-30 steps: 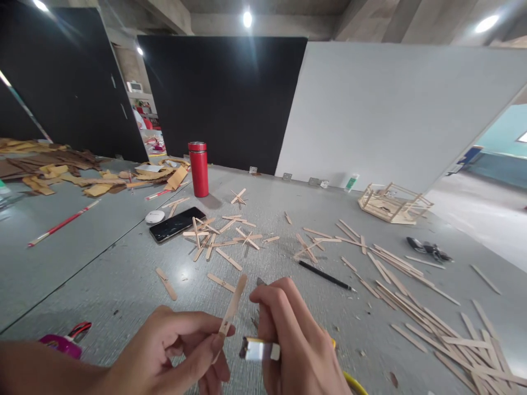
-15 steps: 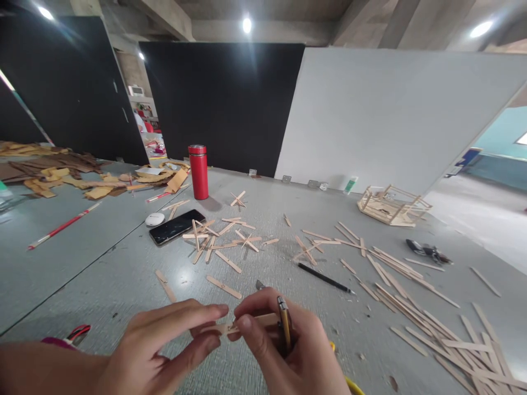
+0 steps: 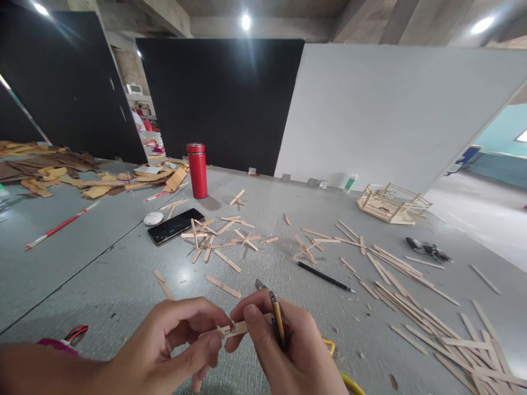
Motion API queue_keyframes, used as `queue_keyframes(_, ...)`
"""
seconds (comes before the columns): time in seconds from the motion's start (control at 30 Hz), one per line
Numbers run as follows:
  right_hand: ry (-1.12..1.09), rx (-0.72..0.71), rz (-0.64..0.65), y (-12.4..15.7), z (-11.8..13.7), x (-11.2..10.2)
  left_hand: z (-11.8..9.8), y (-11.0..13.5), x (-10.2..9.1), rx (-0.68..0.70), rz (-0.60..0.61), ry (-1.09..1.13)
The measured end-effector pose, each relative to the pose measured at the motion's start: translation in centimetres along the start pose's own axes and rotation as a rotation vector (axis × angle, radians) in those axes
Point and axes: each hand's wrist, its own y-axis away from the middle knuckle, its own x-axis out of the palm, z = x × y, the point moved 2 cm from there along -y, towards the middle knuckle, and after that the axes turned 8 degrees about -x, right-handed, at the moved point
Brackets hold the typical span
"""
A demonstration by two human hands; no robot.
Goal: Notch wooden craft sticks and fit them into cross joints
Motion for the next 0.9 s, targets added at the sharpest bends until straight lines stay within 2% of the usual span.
queue_keyframes(0.1,0.203,0.015,-0.04,-0.9,-0.5,-1.3,-0.3,-0.4,0.0,-0.078,0.005,0.048)
queue_keyframes(0.2,0.502,0.035,-0.108,-2.5,-1.8,-4.5,0.0,-0.9,-0.4,-0.057,-0.005,0.064)
queue_keyframes(0.3,0.832,0.053,0.071,-3.5,-4.5,-8.1,0.3,-1.4,-0.9,-0.037,-0.034,0.075)
queue_keyframes(0.33,0.936,0.035,0.087,-3.5,-5.5,-9.3,0.4,-1.5,-1.0,-0.041,-0.046,0.078)
queue_keyframes(0.43,1.011,0.048,0.079,-2.4,-8.7,-11.9,0.6,-2.0,-1.4,-0.045,-0.076,0.08)
queue_keyframes(0.53,1.061,0.053,0.055,-1.1,-11.2,-12.9,0.9,-2.3,-1.6,-0.054,-0.098,0.063)
queue_keyframes(0.63,1.09,0.032,0.036,-0.6,-12.6,-12.8,1.7,-2.6,-1.6,-0.159,-0.037,0.0)
queue_keyframes(0.73,1.123,-0.018,0.016,-1.2,-12.2,-11.4,2.4,-2.4,-1.2,-0.315,0.152,-0.1)
queue_keyframes(0.83,1.092,-0.14,0.068,-2.5,-10.0,-8.2,2.5,-1.6,-0.7,-0.4,0.314,-0.249)
queue_keyframes(0.9,0.999,-0.242,0.202,-3.4,-8.2,-5.2,2.2,-1.1,-0.4,-0.366,0.346,-0.417)
